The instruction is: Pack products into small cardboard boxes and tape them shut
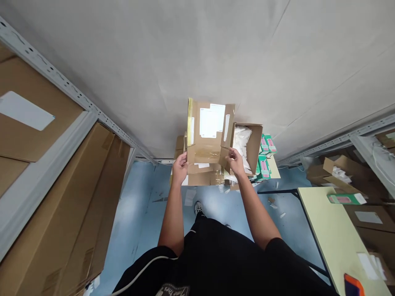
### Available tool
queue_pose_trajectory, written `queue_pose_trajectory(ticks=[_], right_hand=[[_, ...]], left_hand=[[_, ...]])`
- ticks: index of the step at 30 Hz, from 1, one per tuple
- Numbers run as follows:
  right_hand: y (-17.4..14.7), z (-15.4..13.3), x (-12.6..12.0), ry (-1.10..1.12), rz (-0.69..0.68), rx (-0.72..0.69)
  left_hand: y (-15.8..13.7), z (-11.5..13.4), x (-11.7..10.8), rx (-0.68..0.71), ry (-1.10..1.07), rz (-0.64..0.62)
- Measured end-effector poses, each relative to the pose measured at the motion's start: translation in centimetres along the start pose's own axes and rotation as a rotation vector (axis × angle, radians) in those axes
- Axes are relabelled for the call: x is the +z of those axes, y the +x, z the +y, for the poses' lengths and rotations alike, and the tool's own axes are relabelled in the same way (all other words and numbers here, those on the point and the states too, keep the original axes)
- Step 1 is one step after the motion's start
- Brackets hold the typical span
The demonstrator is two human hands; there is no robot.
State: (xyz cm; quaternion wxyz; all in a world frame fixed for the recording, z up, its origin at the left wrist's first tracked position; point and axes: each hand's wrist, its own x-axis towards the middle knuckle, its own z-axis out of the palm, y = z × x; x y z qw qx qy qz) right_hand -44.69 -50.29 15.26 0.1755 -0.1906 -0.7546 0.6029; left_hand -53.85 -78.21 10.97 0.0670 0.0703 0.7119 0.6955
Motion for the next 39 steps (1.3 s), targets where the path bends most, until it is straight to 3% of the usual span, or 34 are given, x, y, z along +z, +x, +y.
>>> queue_pose_trajectory(ticks=[4, 7, 11, 15, 20, 24, 29, 34, 39], right_hand=[[-2.2, 0.3, -5.7, 0.085, 0.0, 0.059], [-4.5, 1.6, -11.5, 0.136, 0.093, 0.07], [-9.4, 4.3, -21.1, 0.161, 0.25, 0.088], [-16.5, 7.3, -31.1, 0.216, 0.388, 0.138], [-26.0, 9.9, -40.7, 0.258, 0.584, 0.21], [-32.1, 11.3, -46.0, 0.284, 0.737, 0.264], [-36.7, 13.5, -50.2, 0.328, 0.891, 0.298], [-38.2, 15.2, -54.2, 0.312, 1.034, 0.367], [-37.1, 15.6, -59.2, 0.283, 1.166, 0.416]], left_hand=[[-1.9, 2.1, 3.7, 0.035, 0.031, -0.083], [-4.0, 3.5, 8.5, 0.065, 0.091, -0.158], [-7.6, 4.6, 17.1, 0.059, 0.119, -0.34], [-11.8, 4.5, 26.7, 0.018, 0.123, -0.546], [-17.8, 3.8, 37.9, -0.005, 0.117, -0.766], [-21.6, 3.1, 45.2, -0.017, 0.161, -0.919], [-23.9, 2.0, 53.2, -0.041, 0.209, -1.115], [-24.8, 0.9, 61.1, -0.136, 0.247, -1.248], [-25.0, 0.6, 70.1, -0.273, 0.226, -1.325]])
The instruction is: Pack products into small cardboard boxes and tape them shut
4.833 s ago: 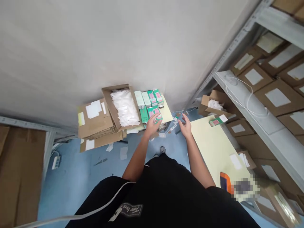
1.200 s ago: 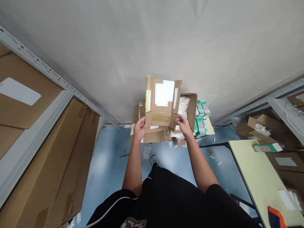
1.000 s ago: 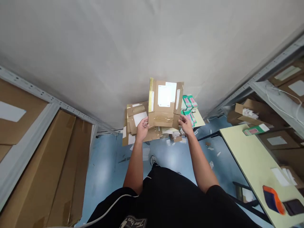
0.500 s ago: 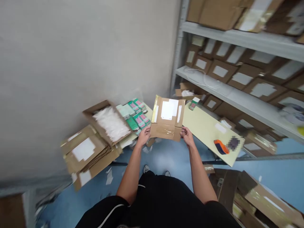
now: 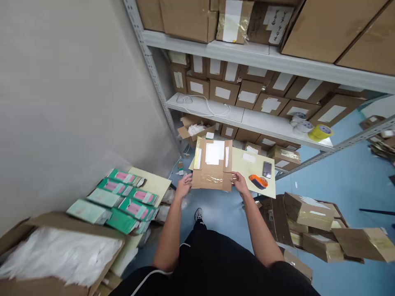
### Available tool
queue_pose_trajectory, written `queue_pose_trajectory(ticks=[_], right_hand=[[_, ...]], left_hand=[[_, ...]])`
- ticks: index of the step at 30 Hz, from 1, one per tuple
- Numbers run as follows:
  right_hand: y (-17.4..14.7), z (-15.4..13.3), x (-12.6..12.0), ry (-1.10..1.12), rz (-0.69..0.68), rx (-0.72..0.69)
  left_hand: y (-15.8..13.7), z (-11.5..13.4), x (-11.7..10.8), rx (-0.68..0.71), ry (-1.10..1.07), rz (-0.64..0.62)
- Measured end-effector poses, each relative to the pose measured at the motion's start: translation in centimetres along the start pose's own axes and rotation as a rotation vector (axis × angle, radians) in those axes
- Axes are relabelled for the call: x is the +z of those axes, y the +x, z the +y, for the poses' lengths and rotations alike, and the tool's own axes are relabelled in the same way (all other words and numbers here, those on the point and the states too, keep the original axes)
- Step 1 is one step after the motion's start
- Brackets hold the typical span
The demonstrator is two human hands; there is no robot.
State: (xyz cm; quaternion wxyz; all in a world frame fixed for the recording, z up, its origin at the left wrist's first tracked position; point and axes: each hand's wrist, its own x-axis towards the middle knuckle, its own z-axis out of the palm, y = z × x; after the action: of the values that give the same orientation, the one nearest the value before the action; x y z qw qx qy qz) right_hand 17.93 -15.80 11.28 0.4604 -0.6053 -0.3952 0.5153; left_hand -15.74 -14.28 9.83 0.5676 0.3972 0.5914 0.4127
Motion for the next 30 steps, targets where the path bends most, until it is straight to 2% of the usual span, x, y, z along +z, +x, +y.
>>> queue_pose_trajectory(ticks=[5, 9, 12, 15, 17, 19, 22, 26, 28, 30], right_hand=[[4.1, -0.8, 0.2, -0.013, 0.098, 0.029], [6.7, 0.7, -0.3, -0.043, 0.216, 0.04], [8.3, 2.8, -1.1, -0.174, 0.328, 0.08], [9.3, 5.1, -1.7, -0.369, 0.368, 0.191], [9.4, 6.7, -1.9, -0.423, 0.327, 0.277], [9.3, 8.2, -2.0, -0.41, 0.257, 0.305], [9.0, 9.9, -2.1, -0.399, 0.17, 0.193], [9.6, 10.8, -2.1, -0.478, 0.062, 0.03], [10.3, 10.5, -2.1, -0.513, 0.069, -0.022], [11.1, 9.8, -2.5, -0.516, 0.139, -0.079]], left_hand=[[6.8, 3.3, 1.2, 0.055, 0.059, -0.19], [10.9, 5.0, 2.6, 0.093, 0.097, -0.302], [13.7, 5.0, 5.4, 0.102, 0.094, -0.347], [15.9, 3.7, 9.8, 0.06, 0.143, -0.309], [16.7, 2.4, 12.9, -0.015, 0.223, -0.22], [17.0, 1.0, 15.3, -0.065, 0.281, -0.171], [17.0, -0.5, 17.9, -0.104, 0.311, -0.132], [16.9, -1.1, 20.7, -0.111, 0.246, -0.138], [16.8, -1.0, 22.2, -0.108, 0.193, -0.164], [16.7, -0.7, 23.6, -0.103, 0.152, -0.192]])
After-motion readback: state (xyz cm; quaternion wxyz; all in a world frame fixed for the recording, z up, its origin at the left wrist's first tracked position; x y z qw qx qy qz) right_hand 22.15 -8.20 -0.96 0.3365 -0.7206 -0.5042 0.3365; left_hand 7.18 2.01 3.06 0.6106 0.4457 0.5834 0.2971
